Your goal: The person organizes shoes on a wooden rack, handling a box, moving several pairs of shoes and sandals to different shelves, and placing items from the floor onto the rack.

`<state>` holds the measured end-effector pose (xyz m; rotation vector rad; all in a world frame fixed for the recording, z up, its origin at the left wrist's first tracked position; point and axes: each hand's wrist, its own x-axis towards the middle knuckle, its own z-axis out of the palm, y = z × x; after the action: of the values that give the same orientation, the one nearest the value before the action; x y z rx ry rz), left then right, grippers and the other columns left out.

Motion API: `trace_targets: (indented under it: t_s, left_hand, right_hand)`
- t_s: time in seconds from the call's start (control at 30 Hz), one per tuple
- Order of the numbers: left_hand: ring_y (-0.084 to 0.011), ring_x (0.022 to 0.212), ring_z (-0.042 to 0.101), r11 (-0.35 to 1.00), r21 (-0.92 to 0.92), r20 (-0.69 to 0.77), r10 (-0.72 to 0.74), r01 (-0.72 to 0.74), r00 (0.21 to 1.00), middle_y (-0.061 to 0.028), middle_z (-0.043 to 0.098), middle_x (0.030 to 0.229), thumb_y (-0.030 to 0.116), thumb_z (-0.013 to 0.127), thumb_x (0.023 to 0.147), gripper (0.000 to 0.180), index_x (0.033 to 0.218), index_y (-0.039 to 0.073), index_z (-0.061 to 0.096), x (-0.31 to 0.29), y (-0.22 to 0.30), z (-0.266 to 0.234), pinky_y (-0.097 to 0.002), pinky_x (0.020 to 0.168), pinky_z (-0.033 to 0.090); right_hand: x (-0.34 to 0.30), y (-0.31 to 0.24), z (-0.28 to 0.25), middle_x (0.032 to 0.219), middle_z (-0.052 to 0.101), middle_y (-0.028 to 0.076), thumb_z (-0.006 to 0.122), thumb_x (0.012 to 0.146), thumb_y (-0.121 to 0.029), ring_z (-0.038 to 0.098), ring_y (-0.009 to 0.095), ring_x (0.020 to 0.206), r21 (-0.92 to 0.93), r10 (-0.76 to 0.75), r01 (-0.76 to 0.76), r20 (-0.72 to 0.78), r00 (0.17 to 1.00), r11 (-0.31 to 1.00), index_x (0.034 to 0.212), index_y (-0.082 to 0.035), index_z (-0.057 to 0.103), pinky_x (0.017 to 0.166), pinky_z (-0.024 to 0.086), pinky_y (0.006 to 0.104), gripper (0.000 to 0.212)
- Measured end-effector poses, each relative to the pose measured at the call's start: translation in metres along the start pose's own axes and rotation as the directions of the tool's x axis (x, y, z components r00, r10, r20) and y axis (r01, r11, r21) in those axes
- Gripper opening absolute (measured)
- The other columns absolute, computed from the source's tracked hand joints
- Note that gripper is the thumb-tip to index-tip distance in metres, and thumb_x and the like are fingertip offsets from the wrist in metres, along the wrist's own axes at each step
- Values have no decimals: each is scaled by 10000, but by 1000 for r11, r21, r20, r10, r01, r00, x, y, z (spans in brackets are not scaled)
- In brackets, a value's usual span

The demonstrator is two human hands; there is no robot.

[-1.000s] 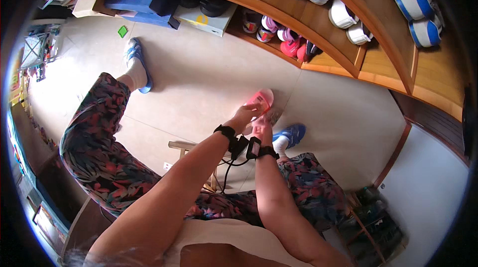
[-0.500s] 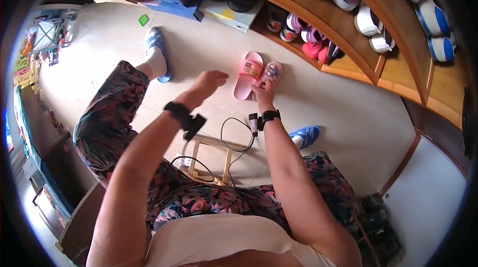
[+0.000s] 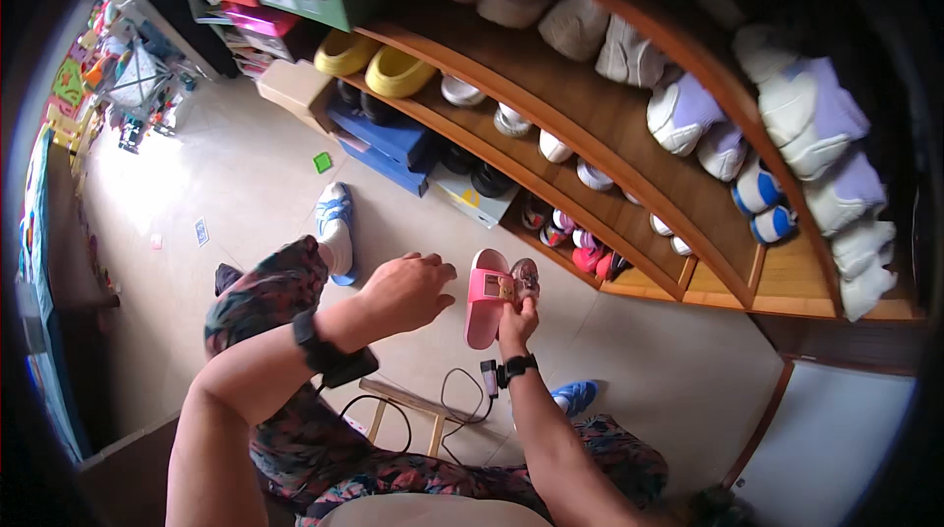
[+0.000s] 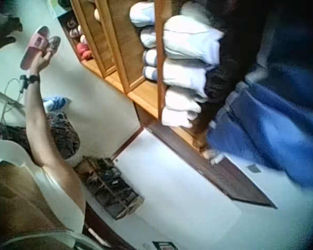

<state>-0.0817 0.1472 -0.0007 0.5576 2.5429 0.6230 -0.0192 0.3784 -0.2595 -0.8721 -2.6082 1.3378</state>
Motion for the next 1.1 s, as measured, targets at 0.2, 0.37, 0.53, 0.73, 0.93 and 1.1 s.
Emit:
trace_targets:
  t_s: [0.2, 0.37, 0.53, 0.73, 0.93, 1.1]
  left_hand:
    - [-411, 918, 647, 998, -54, 147, 22, -14, 989, -277, 655, 900, 478, 656, 833, 701, 1242, -58, 463, 1, 6, -1, -458, 801, 523]
    - [-241, 1012, 644, 685, -609, -447, 121, -401, 886, -175, 626, 1121, 105, 708, 855, 632, 1304, 14, 272, -13, 42, 20, -347, 818, 548]
    - [-174, 1094, 586, 366, -756, -578, 14, -542, 816, -115, 583, 1188, 38, 705, 835, 557, 1257, 69, 342, -29, 85, 10, -338, 889, 519]
    - [-160, 1111, 572, 43, -913, -409, -62, -407, 910, -88, 585, 1220, -6, 655, 848, 536, 1330, 77, 436, -72, 97, -13, -322, 911, 503]
    - [-227, 1066, 624, -294, -921, -267, -3, -256, 964, -84, 618, 1211, 131, 540, 927, 368, 1285, 50, 510, -107, 62, -13, -373, 885, 530]
    - [-221, 1096, 599, -507, -854, -249, 197, -119, 948, -81, 612, 1224, 230, 547, 918, 412, 1302, 88, 493, -121, 47, 5, -388, 977, 471]
  right_hand:
    - [-37, -124, -49, 817, 585, 117, 653, 810, -32, 570, 263, 750, 575, -181, 168, -36, 983, 801, 943, -6, 578, 752, 474, 326, 155]
    - [-50, -200, -117, 915, 546, 126, 665, 830, -68, 528, 285, 815, 270, -466, 513, -222, 856, 815, 993, 12, 567, 734, 445, 367, 206]
    - [-75, -250, -169, 946, 545, 78, 742, 801, -94, 523, 226, 843, 434, -535, 597, -269, 801, 674, 1024, -2, 573, 770, 448, 331, 294]
    - [-105, -260, -187, 886, 517, 11, 771, 789, -123, 495, 137, 819, 697, -519, 426, -90, 850, 576, 1005, -31, 580, 740, 431, 284, 302]
    - [-149, -277, -191, 870, 527, -29, 759, 800, -213, 485, 85, 814, 637, -589, 365, 176, 788, 679, 1225, -76, 538, 764, 410, 257, 498]
    - [-162, -295, -182, 1218, 449, 113, 697, 799, -486, 433, 262, 1123, 374, -912, 832, 169, 373, 410, 1296, -69, 497, 931, 354, 397, 679]
